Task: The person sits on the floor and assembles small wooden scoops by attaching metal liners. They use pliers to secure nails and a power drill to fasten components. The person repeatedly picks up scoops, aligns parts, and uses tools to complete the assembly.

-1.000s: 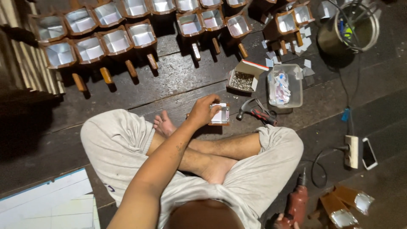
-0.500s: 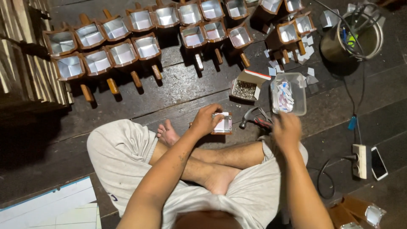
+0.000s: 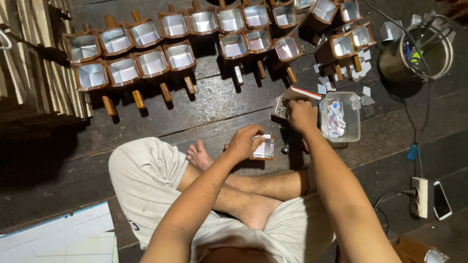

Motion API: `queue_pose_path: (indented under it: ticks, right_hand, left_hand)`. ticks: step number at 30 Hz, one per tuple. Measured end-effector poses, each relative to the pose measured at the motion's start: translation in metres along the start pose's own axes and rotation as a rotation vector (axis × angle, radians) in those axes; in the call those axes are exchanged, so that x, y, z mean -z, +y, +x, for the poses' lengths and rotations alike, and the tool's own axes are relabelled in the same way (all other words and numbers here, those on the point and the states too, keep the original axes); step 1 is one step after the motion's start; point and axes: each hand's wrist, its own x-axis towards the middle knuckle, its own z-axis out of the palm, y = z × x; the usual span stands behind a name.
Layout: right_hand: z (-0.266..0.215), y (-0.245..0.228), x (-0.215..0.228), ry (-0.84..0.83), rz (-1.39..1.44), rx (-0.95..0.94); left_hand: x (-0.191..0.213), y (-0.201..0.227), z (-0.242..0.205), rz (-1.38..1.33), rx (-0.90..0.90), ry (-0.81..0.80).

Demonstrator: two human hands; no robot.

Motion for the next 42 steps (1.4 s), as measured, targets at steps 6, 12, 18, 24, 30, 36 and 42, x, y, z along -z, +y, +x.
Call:
queue_pose_path:
  ticks: [6,12,18,24,30,36,42]
  right_hand:
    - [-0.010,-0.015,0.024,-0.028,0.049,-0.014]
    - [-0.009,-0.012,0.024,-0.031,0.034,0.010]
    - [-0.009,-0.014,0.037,-0.067,0.042,-0.034]
    - [-0.009,-0.008,0.023,0.081,0.352,-0.042]
    - [-0.026,-0.003,0.038,0.190,0.616,-0.086]
    - [-0.087,-0.049,0.074,0.167,0.816,0.110]
    - [-0.110,-0.064,0.073,0.043,0.888,0.064]
  left_hand:
    - [0.000,-0.001,-0.001,-0.005,0.028,-0.016]
    - [-0.001,0.000,-0.001,-0.011,0.017,-0.020]
    - [0.000,0.002,-0.001,-0.001,0.002,-0.020]
    - [0.001,0.005,-0.001,-0.014,0.025,-0.018]
    - [0.004,0.009,0.000,-0.018,0.003,-0.021]
    - [0.005,0.014,0.000,0.011,-0.006,-0.005]
    - [0.006,0.017,-0.001,-0.007,0.007,-0.011]
